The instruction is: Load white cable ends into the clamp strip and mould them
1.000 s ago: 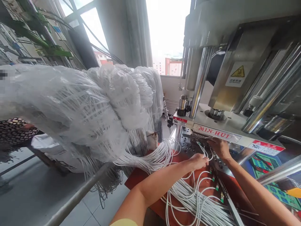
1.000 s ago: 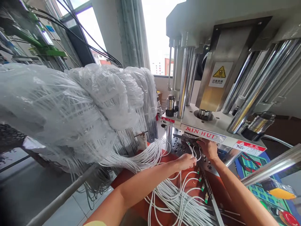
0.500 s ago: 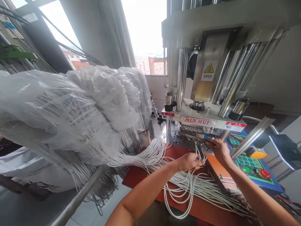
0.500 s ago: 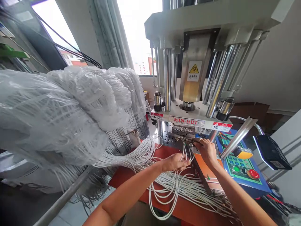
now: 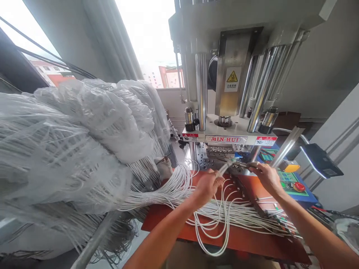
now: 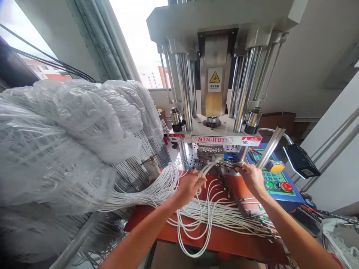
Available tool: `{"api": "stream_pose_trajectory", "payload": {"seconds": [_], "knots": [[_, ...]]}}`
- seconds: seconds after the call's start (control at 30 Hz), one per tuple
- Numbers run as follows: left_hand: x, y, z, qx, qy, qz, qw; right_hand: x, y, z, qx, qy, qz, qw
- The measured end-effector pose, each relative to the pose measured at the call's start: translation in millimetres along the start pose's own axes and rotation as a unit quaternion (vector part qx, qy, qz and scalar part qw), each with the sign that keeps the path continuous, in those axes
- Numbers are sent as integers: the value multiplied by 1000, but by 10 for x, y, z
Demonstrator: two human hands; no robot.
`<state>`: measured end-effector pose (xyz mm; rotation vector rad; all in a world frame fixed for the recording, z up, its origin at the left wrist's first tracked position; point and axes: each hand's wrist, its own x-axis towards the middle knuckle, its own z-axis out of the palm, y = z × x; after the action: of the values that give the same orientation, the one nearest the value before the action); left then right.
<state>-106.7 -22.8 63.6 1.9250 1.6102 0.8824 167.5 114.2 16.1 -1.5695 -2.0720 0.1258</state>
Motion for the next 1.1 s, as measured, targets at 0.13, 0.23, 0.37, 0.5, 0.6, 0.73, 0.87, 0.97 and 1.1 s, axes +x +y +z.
{"api": "stream_pose_trajectory", "payload": {"seconds": [0.13,0.23,0.37,0.5,0.6,0.73,0.87,0.97,1.1], "knots": [[311,-338,-945,178,193,-154,953,-217,513,-75,-115,-17,36,993],[617,-498,-1406,221,179,-255,924,-307,797,-2,-164,-45,46,984],[941,-603,-1651,208,102,-324,917,-318,846,118,-148,-103,80,980],[995,-746,-1817,186,68,-378,904,-284,739,191,-102,-116,91,984],[841,-784,-1888,193,68,-415,886,-280,692,219,-83,-96,56,990],[458,-581,-1693,310,176,-354,865,-311,645,241,-105,-80,15,991],[120,-204,-1117,317,288,-48,902,-308,579,298,-95,-89,37,991],[170,-44,-465,221,91,120,964,-276,540,365,-88,-88,43,991],[615,-165,341,175,-102,204,958,-255,495,441,-91,-77,53,991]]}}
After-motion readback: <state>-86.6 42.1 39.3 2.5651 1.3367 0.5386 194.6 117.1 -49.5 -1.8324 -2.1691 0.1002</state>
